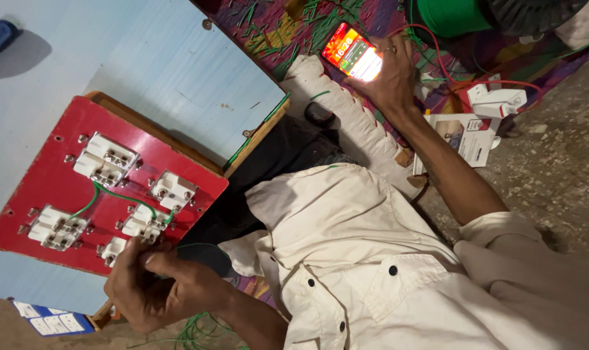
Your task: The person sits on the floor and wires multiple electrical switch boards. They strip green wires, connect them to terminals on red and blue boards, and tighten connections with a screwdriver. The person handles several boards, placing some aside and continuing to wire others.
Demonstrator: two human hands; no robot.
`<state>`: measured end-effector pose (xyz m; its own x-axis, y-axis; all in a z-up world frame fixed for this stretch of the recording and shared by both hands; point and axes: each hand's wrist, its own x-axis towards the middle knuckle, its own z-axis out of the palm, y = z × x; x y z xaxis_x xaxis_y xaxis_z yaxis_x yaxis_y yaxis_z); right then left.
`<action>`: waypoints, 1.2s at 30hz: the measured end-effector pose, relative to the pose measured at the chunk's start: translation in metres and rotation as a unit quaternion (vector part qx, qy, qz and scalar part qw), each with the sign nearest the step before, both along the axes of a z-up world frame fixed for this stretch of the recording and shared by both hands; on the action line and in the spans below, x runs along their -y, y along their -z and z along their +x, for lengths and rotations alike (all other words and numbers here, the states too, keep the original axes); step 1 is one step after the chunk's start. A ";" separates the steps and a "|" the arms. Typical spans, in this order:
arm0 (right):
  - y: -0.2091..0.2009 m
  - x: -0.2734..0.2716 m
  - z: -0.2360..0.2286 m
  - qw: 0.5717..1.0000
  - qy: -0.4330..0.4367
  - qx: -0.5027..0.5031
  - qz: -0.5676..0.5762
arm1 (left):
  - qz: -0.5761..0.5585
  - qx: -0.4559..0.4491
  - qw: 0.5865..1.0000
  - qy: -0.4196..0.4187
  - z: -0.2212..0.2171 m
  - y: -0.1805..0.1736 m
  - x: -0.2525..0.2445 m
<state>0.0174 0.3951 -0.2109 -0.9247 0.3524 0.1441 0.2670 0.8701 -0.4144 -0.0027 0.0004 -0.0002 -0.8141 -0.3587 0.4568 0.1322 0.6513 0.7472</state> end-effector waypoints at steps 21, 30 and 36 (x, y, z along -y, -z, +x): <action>-0.028 0.009 -0.008 0.999 0.009 -0.029 0.021 | -0.138 0.011 0.990 0.014 0.006 -0.012 -0.009; -0.180 0.072 -0.065 0.964 -0.072 -0.158 -0.203 | -0.134 0.081 0.988 0.019 0.032 -0.037 -0.015; -0.286 0.189 -0.137 0.867 -0.439 -0.114 -0.207 | -0.167 0.061 0.982 -0.058 0.024 -0.046 0.012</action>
<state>-0.1192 0.2065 0.0747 -0.8271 -0.4070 0.3876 -0.5523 0.4608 -0.6947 0.0217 -0.0112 0.0455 -0.8330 -0.2983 0.4660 -0.0347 0.8687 0.4941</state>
